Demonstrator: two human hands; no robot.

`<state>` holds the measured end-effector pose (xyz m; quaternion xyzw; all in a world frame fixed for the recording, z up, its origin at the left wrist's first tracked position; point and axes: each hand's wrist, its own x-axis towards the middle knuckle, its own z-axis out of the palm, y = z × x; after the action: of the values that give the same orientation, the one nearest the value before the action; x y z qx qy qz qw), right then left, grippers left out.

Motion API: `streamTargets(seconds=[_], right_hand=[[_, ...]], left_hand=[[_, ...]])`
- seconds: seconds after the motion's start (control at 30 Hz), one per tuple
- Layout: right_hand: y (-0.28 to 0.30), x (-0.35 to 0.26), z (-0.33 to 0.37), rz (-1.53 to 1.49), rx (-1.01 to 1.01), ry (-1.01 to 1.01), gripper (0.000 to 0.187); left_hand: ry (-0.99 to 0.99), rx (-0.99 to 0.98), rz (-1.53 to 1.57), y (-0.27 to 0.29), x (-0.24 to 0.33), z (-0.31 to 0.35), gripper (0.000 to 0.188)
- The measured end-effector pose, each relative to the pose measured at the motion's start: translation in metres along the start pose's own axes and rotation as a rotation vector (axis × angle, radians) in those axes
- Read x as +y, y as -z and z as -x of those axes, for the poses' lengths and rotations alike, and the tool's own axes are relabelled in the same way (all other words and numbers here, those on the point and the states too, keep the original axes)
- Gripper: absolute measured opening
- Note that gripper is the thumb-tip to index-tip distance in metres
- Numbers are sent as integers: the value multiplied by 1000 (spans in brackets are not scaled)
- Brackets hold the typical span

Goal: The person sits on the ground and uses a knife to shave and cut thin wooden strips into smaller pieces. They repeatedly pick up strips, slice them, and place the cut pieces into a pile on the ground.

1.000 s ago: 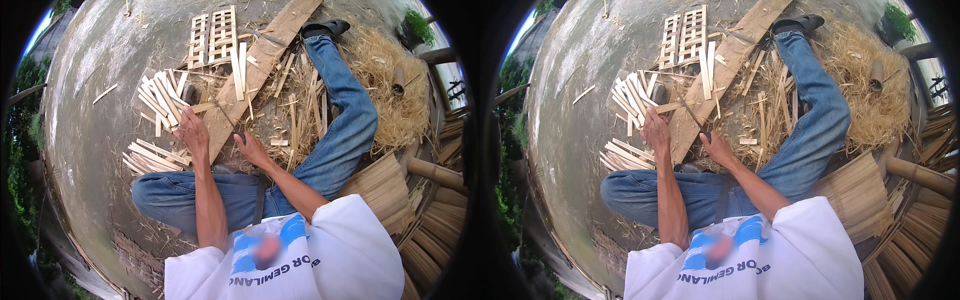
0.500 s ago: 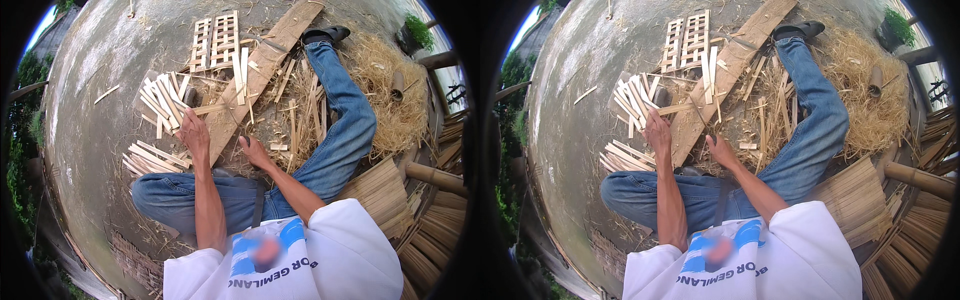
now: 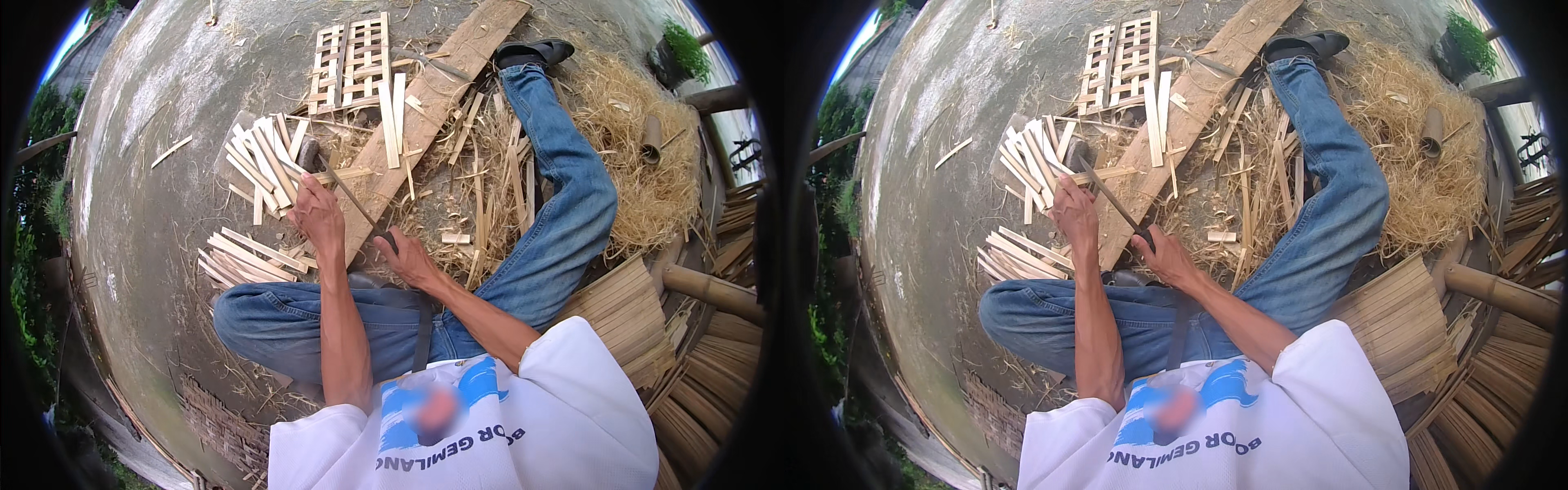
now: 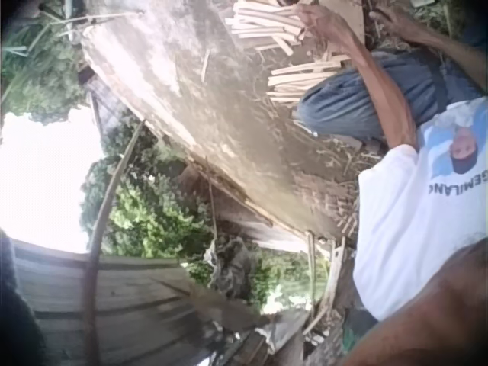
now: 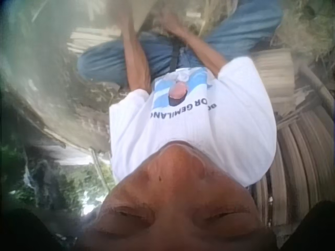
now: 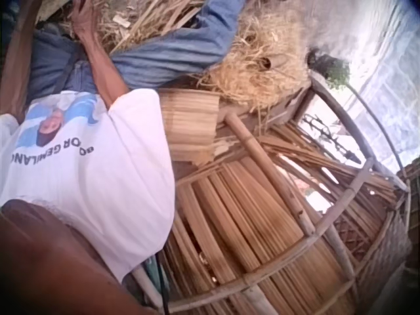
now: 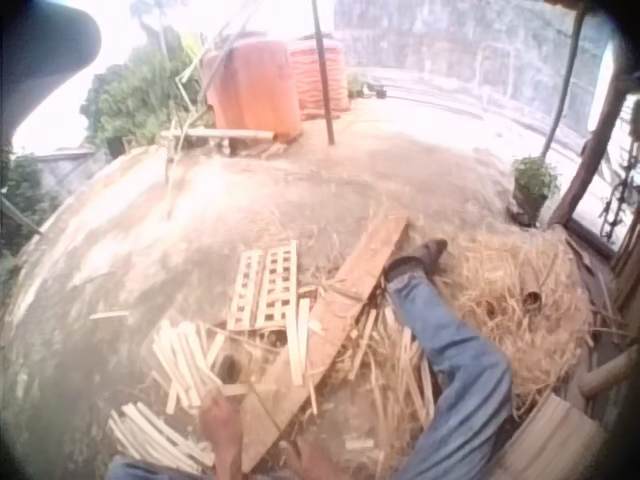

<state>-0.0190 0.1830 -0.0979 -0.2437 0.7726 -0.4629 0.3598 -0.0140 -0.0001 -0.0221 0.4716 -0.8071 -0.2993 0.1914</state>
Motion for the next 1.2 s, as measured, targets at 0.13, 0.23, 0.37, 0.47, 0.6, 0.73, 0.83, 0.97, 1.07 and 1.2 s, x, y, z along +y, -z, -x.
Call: streamTargets(seconds=[0.13,0.23,0.37,0.47,0.6,0.73,0.83,0.97,1.07,1.2], right_hand=[[-9,45,-27,7,183,-202,61],[10,8,-9,44,15,-153,64],[3,30,-15,-36,72,-192,65],[11,27,-15,-54,21,-219,67],[12,4,-2,33,-42,-153,67],[12,9,-6,-74,14,-152,60],[10,-6,-4,107,-54,-42,64],[-1,36,-24,75,156,-197,55],[13,2,-2,44,-21,-65,62],[5,23,-15,105,227,-142,54]], left_hand=[[-5,16,5,3,5,-1,60],[-20,-9,-23,-2,-4,2,58],[-83,61,24,-8,1,0,55],[-89,69,-32,-7,-5,1,52],[-76,67,-56,-7,-4,-5,66],[67,-9,97,1,-11,-3,57],[-76,58,-58,-4,-6,0,58],[-74,53,-49,-5,5,-3,65],[-49,30,-62,-3,-5,2,64],[-75,10,-41,-3,7,-1,59]])
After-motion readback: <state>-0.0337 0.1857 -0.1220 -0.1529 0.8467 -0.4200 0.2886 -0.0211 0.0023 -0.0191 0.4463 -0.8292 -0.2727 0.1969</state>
